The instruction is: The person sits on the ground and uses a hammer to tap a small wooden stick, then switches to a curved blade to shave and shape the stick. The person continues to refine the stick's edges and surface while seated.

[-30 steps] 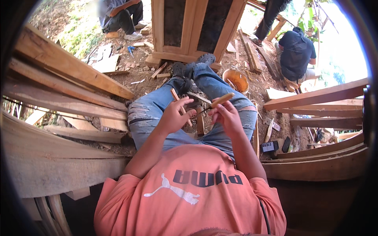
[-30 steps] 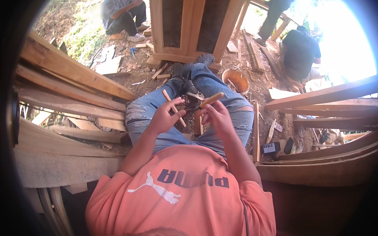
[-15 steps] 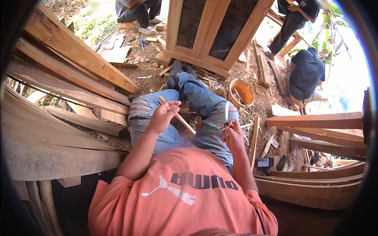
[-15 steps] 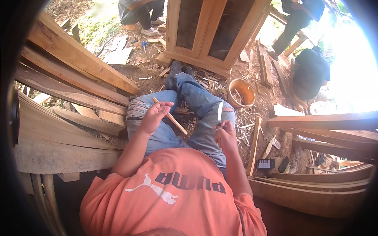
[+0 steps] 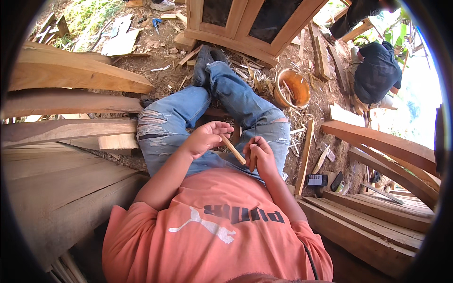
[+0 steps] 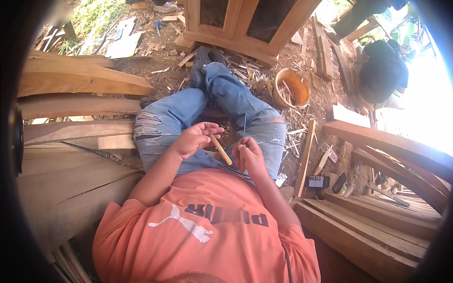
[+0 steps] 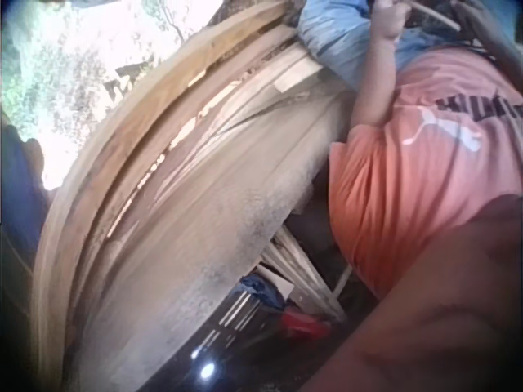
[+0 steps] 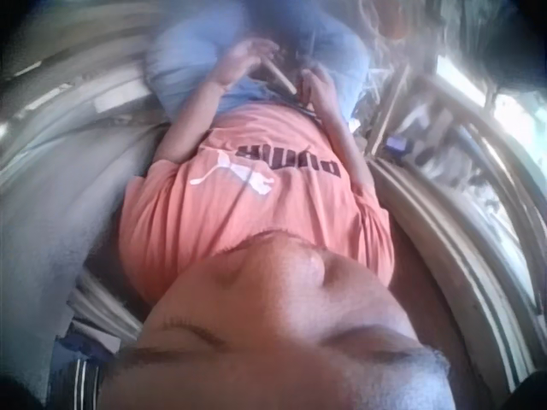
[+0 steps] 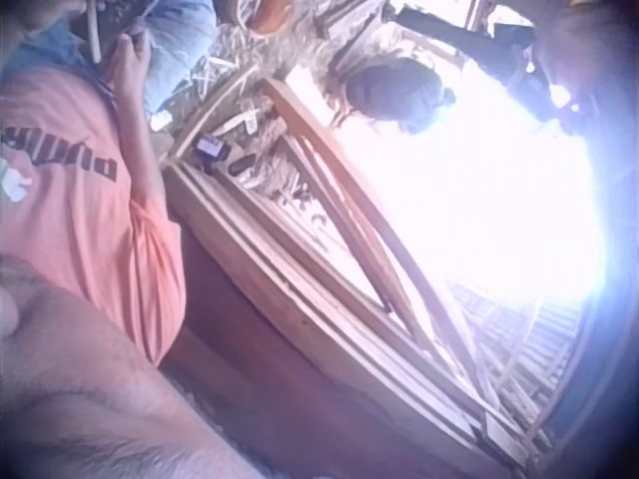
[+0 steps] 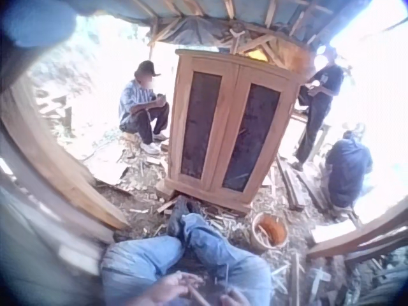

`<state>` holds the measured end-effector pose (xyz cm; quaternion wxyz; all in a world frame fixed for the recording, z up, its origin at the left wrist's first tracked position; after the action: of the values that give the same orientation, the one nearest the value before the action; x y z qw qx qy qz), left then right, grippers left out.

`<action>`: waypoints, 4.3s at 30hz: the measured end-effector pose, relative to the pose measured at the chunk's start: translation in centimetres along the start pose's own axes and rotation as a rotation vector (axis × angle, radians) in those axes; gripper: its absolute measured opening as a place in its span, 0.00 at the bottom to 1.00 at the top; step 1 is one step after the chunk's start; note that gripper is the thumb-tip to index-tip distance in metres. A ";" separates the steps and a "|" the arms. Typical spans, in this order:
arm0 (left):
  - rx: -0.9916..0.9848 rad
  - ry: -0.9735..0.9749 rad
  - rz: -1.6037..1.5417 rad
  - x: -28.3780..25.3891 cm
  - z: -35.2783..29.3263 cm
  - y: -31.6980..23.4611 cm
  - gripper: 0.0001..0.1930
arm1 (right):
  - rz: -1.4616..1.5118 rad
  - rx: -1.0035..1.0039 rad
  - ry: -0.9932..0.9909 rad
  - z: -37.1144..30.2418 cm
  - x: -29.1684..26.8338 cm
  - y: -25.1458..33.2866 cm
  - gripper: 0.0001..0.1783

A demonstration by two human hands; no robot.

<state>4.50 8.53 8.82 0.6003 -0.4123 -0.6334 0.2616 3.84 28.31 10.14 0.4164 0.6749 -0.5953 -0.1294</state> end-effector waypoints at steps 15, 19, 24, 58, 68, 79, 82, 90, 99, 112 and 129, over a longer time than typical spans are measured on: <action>0.290 0.074 0.512 0.0 4.3 -2.8 0.25 | -0.414 0.202 -0.074 1.7 2.3 3.0 0.22; 0.395 0.025 1.331 1.4 1.2 -9.7 0.32 | -0.701 0.006 -0.076 1.7 2.7 4.9 0.19; 0.319 0.252 1.645 1.5 -1.2 -8.7 0.21 | -1.063 -0.049 0.072 -0.9 4.3 8.4 0.23; -0.265 -0.028 0.078 1.7 0.9 1.4 0.09 | -0.625 -0.241 -0.388 1.1 -3.1 7.3 0.24; -0.231 -0.006 0.173 5.9 0.8 1.2 0.11 | -0.752 -0.263 -0.276 1.1 -1.1 4.3 0.35; -0.299 0.062 0.103 6.6 -0.2 2.3 0.11 | -0.907 -0.355 -0.368 -0.4 -0.3 4.5 0.27; -0.222 0.048 0.138 6.1 -0.3 2.0 0.12 | -0.953 -0.311 -0.462 -1.0 -0.6 5.6 0.25; -0.140 0.003 0.163 5.0 -0.9 1.3 0.13 | -1.074 -0.292 -0.552 -2.4 0.5 9.0 0.21; 0.045 -0.020 0.251 4.7 0.1 -1.0 0.12 | -1.179 -0.355 -0.617 -1.7 1.8 10.7 0.17; 0.135 -0.085 0.279 3.9 0.0 -2.9 0.12 | -1.288 -0.455 -0.615 -1.3 3.6 13.8 0.26; 0.170 -0.036 0.288 6.1 -1.9 -5.0 0.11 | -1.438 -0.620 -0.741 -2.2 4.5 16.1 0.27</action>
<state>5.67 10.73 16.59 0.5777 -0.4417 -0.5542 0.4050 -4.79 25.96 24.48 0.1777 0.6580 -0.0591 -0.7294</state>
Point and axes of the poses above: each hand's wrist, its own z-axis towards the middle knuckle, its own x-axis out of the palm, y = z × x, the point moved 10 cm from there along z, towards the middle knuckle, and after that the axes turned 15 degrees about x, right-handed, at the moved point
